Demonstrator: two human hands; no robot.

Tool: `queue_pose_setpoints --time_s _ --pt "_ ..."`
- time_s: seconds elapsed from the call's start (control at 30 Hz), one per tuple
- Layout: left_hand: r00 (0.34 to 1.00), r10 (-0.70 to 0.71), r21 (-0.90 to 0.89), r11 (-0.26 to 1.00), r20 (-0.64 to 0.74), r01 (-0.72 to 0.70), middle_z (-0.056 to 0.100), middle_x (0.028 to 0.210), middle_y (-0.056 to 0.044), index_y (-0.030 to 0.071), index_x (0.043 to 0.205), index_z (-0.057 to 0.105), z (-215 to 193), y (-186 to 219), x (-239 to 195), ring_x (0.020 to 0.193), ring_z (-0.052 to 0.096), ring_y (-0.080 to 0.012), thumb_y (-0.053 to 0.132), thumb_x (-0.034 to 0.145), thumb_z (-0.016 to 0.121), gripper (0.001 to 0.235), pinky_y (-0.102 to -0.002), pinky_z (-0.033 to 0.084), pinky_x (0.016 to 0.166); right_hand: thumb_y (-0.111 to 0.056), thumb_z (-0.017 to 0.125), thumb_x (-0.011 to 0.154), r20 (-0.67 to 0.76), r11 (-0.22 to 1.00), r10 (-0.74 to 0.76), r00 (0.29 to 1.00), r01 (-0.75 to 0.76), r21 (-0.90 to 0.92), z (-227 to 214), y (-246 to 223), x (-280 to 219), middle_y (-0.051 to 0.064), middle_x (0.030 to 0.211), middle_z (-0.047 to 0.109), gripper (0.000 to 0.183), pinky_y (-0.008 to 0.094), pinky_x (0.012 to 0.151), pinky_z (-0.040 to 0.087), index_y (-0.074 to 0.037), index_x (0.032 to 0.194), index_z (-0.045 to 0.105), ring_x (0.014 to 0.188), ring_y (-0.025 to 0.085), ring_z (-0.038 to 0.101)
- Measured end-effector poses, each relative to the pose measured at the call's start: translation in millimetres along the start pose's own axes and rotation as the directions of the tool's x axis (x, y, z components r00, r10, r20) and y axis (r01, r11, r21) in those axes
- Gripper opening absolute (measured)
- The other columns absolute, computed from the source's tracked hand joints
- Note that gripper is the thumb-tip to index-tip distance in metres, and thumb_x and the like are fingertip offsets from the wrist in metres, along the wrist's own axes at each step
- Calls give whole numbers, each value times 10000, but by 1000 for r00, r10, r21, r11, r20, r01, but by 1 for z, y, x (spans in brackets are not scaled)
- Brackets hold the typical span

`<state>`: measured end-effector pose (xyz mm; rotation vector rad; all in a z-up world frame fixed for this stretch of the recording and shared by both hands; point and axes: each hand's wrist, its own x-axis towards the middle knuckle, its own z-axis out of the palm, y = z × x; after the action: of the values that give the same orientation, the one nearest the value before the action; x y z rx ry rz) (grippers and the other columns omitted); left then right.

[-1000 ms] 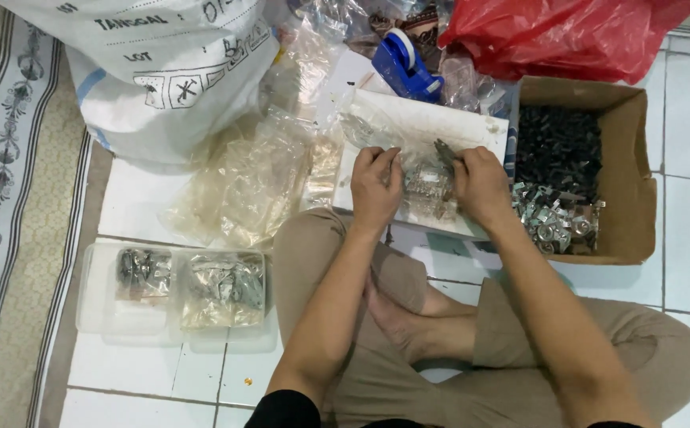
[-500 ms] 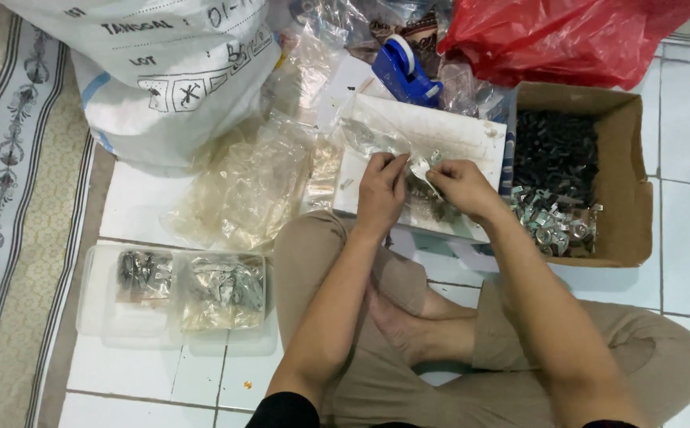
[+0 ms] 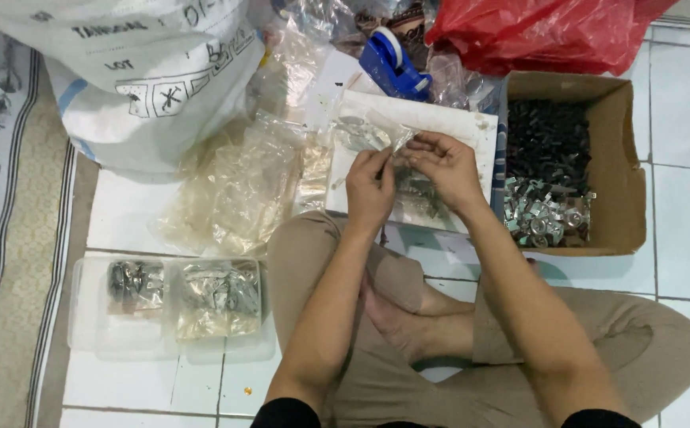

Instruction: Sorting small metal components from a cardboard box and placing them into small plastic bags while sitting on the floor.

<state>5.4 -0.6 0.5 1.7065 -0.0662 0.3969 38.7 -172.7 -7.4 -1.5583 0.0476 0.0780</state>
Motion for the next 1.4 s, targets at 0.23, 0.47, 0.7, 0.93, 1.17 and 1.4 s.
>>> queue_pose_setpoints --time_s 0.23,0.47,0.7,0.93,1.17,1.4 --pt "979 -43 -19 999 -200 40 668 915 -133 48 1122 751 -1 -7 3 837 697 -286 18 969 606 213 -351 570 700 -356 869 860 -159 546 -162 974 -46 -837 -28 -8 -22 171 1069 672 561 364 725 604 11 1258 720 965 304 710" --pt "990 -11 4 1000 -137 12 669 897 -129 72 1110 764 1 -7 -3 840 700 -312 57 968 625 200 -377 561 707 -595 857 737 -82 323 -354 932 40 -945 24 4 -36 229 1055 583 857 462 852 458 74 1246 688 1006 410 544" --pt "991 -50 -2 999 -120 51 690 902 -112 73 1103 770 2 -6 0 851 712 -280 65 985 611 199 -357 566 722 -219 763 933 -23 325 -267 963 68 -943 23 2 -31 192 997 633 342 430 803 507 8 1188 741 974 381 615" --pt "995 -70 8 997 -77 71 685 901 -135 57 1105 764 -1 -3 -1 850 707 -305 81 999 613 187 -376 563 718 -177 812 865 -201 585 -46 978 -137 -800 -1 22 -16 140 915 700 314 426 738 570 -42 1141 747 880 323 703" --pt "994 -106 -16 994 -21 105 674 895 -144 46 1121 756 -3 -1 -2 835 696 -282 72 1009 588 203 -358 551 691 -213 855 789 -271 543 48 961 -253 -801 -17 36 1 109 975 698 313 463 811 582 -119 1078 778 986 337 712" --pt "994 -111 -20 994 -3 111 651 873 -161 33 1107 753 -5 0 -1 815 684 -301 82 1010 594 193 -357 546 665 -108 768 835 -238 472 59 970 -237 -849 8 12 -1 216 976 704 244 536 840 577 -4 1053 740 1009 438 703"
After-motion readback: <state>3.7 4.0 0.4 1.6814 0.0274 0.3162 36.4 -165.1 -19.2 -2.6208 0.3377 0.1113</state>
